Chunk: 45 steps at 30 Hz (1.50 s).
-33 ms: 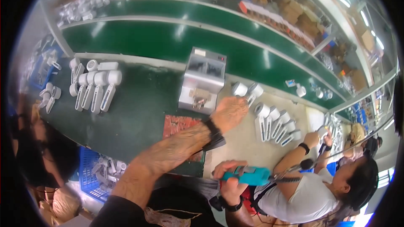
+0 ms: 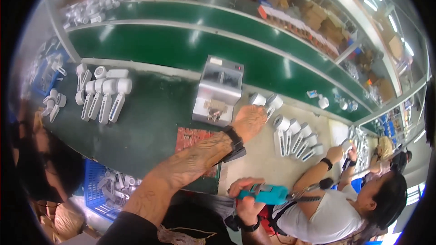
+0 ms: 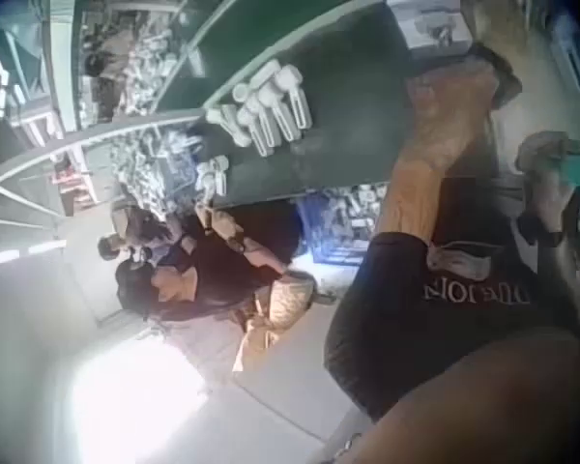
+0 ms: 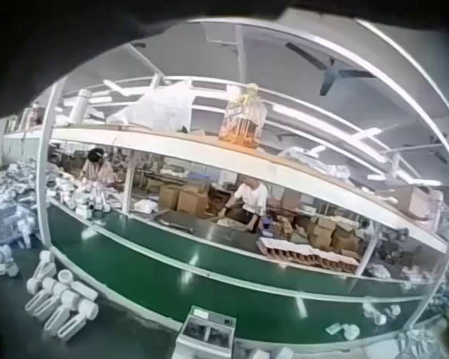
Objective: The person picks up a white fan component, places it on a red block, and uses a power screwdriver to drive a screw into it. They repeat this process for several components, picking each from a pile and setting the finished pieces aside on the workbench.
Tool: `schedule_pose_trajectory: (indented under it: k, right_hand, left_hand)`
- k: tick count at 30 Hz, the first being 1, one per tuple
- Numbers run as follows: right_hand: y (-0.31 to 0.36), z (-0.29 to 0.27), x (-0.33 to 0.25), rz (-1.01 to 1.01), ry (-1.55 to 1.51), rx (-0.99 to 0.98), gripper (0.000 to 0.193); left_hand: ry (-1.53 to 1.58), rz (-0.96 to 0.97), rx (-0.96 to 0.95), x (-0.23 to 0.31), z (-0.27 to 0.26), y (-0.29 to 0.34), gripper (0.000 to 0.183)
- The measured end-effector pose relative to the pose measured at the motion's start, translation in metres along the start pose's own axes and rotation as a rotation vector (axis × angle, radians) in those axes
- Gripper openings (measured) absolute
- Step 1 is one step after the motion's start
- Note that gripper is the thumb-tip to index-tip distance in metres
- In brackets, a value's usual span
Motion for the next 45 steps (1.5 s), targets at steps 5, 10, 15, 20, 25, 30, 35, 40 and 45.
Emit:
schedule_pose_trajectory:
  k: [5,10,15,20,25,30,35,40,45]
  right_hand:
    - [0.014,-0.027,-0.001,-0.036,0.068,0.096,0.066]
    - [-0.011,-0.021,-0.010,-0.087,0.133,0.137,0.071]
    - [-0.035,-0.034,0.004,-0.113,0.175,0.165,0.069]
    - [-0.054,-0.034,0.020,-0.098,0.281,0.187,0.054]
    - [-0.068,-0.024,0.027,-0.085,0.257,0.195,0.049]
    - [-0.072,0.010,-0.006,-0.133,0.219,0.160,0.060]
    - [-0.084,0.041,-0.015,-0.100,0.127,0.050,0.073]
    - [-0.104,0.073,-0.013,-0.134,0.103,-0.035,0.075]
    - [-0.107,0.090,-0.004,-0.153,0.128,-0.085,0.069]
  left_hand:
    - [-0.373,-0.124,-0.240,-0.011,0.020,-0.010,0.005]
    - [-0.443,-0.084,-0.060,-0.017,-0.005,-0.002,0.014]
    - [-0.122,-0.042,-0.031,0.074,-0.097,0.032,0.019]
    - [-0.118,-0.037,-0.089,0.081,-0.152,0.105,0.021]
    - [-0.240,0.070,0.009,0.077,-0.179,0.144,0.031]
    - [-0.021,-0.004,0.095,0.049,-0.179,0.160,0.037]
    - [0.030,0.034,0.091,0.043,-0.177,0.169,0.038]
    - [0.103,0.070,0.046,0.044,-0.175,0.172,0.034]
    - [0.116,0.039,-0.009,0.039,-0.172,0.175,0.035]
Point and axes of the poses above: each hand's wrist, its own y-axis away from the middle knuckle, its own z-axis out of the palm, x = y × z, the point moved 9 cm from there along -y, towards the middle knuckle, and after that the axes turned 5 degrees about y, right-handed, at the moved point
